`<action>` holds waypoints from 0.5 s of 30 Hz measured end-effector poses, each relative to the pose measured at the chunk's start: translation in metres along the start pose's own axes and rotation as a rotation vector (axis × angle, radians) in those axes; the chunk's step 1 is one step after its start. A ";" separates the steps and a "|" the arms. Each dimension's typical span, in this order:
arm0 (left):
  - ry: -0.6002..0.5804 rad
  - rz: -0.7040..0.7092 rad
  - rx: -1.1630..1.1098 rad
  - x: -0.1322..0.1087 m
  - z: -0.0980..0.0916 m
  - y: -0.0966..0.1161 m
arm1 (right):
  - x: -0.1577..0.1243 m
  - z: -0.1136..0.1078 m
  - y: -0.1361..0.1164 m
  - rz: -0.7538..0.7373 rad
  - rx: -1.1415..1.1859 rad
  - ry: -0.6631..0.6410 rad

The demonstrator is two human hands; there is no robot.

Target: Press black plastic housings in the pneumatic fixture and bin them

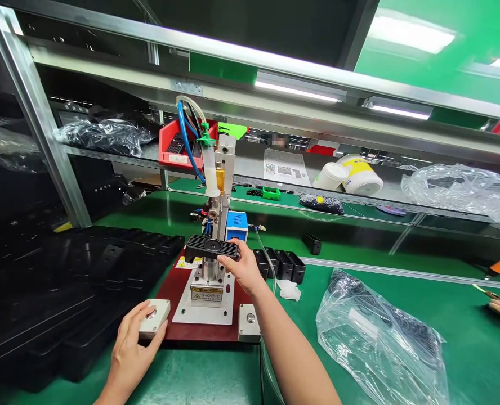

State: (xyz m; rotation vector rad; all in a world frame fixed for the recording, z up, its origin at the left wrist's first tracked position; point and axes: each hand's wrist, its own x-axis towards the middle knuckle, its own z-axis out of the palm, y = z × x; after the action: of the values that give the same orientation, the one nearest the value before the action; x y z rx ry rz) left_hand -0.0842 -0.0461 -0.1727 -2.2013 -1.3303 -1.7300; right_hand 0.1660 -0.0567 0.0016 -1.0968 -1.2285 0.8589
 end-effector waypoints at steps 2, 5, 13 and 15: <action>-0.004 0.008 0.005 0.000 0.000 -0.001 | -0.002 -0.002 -0.005 -0.022 -0.008 0.012; -0.003 0.039 0.028 0.002 -0.002 -0.001 | -0.009 -0.010 -0.014 -0.108 -0.091 -0.020; 0.165 0.131 -0.073 0.011 -0.028 0.051 | -0.056 -0.033 -0.026 -0.145 -0.266 -0.214; 0.098 0.084 -0.278 0.021 -0.035 0.072 | -0.069 -0.036 -0.028 -0.123 -0.312 -0.243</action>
State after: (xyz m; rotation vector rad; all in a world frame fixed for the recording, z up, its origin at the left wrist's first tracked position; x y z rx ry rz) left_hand -0.0658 -0.0970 -0.1104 -2.2316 -1.0149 -2.0694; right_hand 0.1881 -0.1359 0.0092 -1.1719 -1.6577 0.7374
